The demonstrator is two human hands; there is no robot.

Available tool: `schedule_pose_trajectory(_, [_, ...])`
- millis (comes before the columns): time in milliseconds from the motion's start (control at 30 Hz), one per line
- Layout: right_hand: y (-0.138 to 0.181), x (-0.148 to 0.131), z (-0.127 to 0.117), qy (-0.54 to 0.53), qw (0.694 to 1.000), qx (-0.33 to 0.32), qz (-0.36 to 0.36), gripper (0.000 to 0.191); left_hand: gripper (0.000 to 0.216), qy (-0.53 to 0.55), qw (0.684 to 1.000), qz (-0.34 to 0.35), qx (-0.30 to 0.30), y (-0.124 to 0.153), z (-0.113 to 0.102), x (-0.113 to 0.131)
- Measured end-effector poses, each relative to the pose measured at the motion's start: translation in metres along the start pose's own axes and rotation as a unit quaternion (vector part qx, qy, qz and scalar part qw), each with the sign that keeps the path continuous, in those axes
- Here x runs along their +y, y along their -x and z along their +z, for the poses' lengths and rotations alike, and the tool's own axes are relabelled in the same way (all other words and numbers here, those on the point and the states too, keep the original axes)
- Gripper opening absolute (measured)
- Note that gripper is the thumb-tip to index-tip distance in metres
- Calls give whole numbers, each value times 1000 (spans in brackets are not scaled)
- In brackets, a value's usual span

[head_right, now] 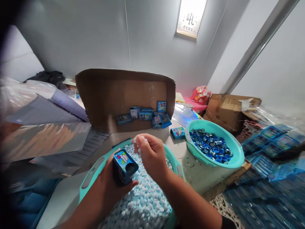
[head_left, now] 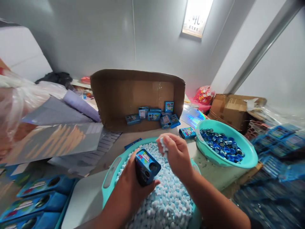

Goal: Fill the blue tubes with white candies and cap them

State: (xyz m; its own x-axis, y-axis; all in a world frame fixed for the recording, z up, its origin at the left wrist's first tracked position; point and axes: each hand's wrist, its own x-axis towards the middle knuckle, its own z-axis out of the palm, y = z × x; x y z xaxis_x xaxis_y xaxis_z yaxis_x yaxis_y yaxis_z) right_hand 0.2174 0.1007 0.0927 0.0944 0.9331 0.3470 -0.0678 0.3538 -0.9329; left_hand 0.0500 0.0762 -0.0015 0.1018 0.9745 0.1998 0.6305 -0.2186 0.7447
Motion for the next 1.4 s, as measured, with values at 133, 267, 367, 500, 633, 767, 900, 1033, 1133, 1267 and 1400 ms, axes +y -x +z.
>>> schedule_pose_trajectory(133, [2, 5, 23, -47, 999, -2, 21, 34, 100, 4, 999, 19, 37, 2, 5, 1])
schedule_pose_trajectory(267, [9, 6, 28, -31, 998, -48, 19, 33, 96, 13, 998, 32, 50, 1, 9, -3])
schedule_pose_trajectory(367, [12, 5, 27, -17, 998, -55, 27, 34, 94, 14, 997, 63, 51, -2, 10, -7])
schedule_pose_trajectory(500, [11, 9, 24, -9, 996, -44, 80, 33, 94, 1, 999, 41, 36, -1, 9, -5])
schedule_pose_trajectory(633, [13, 12, 21, -13, 995, -49, 88, 31, 99, 3, 1000, 15, 25, 2, 6, 3])
schedule_pose_trajectory(767, [16, 10, 19, -9, 996, -51, 66, 30, 99, -2, 1000, 2, 21, 1, 5, 3])
schedule_pose_trajectory(900, [16, 9, 18, -25, 997, -66, 37, 33, 99, 2, 999, 21, 28, -1, 7, -5])
schedule_pose_trajectory(1033, [17, 17, 17, -115, 991, -56, 33, 19, 99, -5, 1000, 20, 18, -1, 7, -5])
schedule_pose_trajectory(1133, [19, 23, 15, -145, 987, -57, 27, 14, 98, -10, 1000, 4, 16, -1, 5, -2])
schedule_pose_trajectory(1267, [19, 24, 13, -136, 987, -80, -5, 18, 97, -7, 1000, 8, -1, -3, 6, -9])
schedule_pose_trajectory(1400, [19, 21, 13, -142, 985, -91, -26, 20, 98, -8, 999, 39, 5, -4, 8, -15])
